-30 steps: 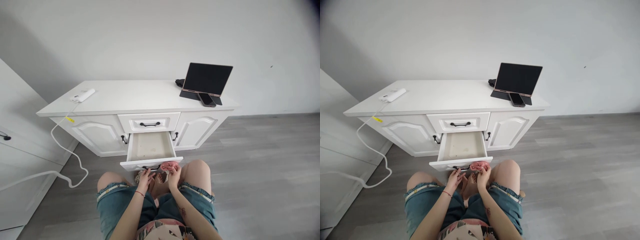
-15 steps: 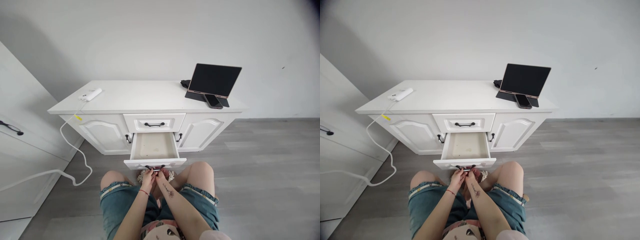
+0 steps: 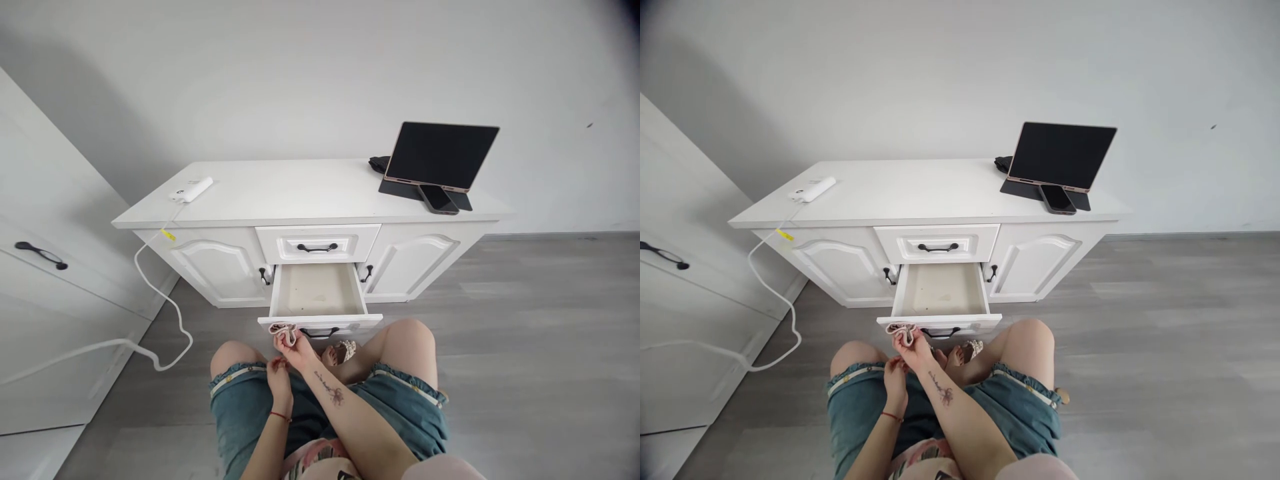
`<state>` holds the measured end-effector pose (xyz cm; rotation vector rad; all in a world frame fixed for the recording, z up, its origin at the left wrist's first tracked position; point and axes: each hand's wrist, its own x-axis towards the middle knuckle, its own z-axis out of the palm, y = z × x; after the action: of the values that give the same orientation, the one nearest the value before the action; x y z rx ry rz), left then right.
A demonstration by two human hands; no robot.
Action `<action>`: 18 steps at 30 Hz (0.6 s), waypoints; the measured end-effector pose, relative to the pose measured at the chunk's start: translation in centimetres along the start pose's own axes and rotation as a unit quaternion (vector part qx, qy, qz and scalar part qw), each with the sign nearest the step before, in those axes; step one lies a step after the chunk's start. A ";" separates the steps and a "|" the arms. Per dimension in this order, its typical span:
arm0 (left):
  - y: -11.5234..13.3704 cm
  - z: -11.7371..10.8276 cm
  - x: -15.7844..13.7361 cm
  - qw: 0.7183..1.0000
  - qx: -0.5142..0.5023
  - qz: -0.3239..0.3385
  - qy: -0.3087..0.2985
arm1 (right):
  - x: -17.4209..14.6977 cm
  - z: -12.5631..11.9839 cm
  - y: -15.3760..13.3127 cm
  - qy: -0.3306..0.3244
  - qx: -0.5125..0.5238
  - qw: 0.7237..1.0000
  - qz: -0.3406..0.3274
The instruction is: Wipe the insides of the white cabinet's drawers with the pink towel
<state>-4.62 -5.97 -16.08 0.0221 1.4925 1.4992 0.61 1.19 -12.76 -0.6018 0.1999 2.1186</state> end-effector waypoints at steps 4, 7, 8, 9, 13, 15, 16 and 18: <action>-0.8 1.9 -0.9 0.998 -0.013 -0.046 -0.052 | -2.8 -0.1 -2.8 -0.083 -0.011 0.996 -0.020; -1.1 3.6 -1.2 0.989 -0.018 -0.099 -0.105 | -5.0 -1.1 -5.4 -0.109 -0.047 0.991 -0.057; -1.2 4.3 -1.1 0.985 -0.019 -0.119 -0.121 | -5.8 -1.6 -6.3 -0.111 -0.064 0.989 -0.075; -1.3 5.1 -1.1 0.981 -0.018 -0.140 -0.134 | -6.6 -2.2 -7.3 -0.112 -0.083 0.985 -0.097; -1.9 8.1 -0.7 0.966 -0.022 -0.205 -0.159 | -9.8 -4.5 -11.5 -0.110 -0.147 0.968 -0.173; -2.4 9.1 -0.8 0.963 -0.033 -0.215 -0.158 | -11.3 -5.3 -13.5 -0.099 -0.155 0.961 -0.207; -2.5 9.4 -0.8 0.963 -0.039 -0.215 -0.156 | -11.9 -5.5 -14.4 -0.090 -0.154 0.959 -0.221; -2.8 9.5 -0.9 0.964 -0.048 -0.210 -0.154 | -12.9 -5.8 -15.8 -0.070 -0.142 0.958 -0.241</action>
<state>3.36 -0.03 -15.35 -0.1077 1.0903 1.1606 21.52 -0.98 -10.21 -0.5914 -0.3094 1.7123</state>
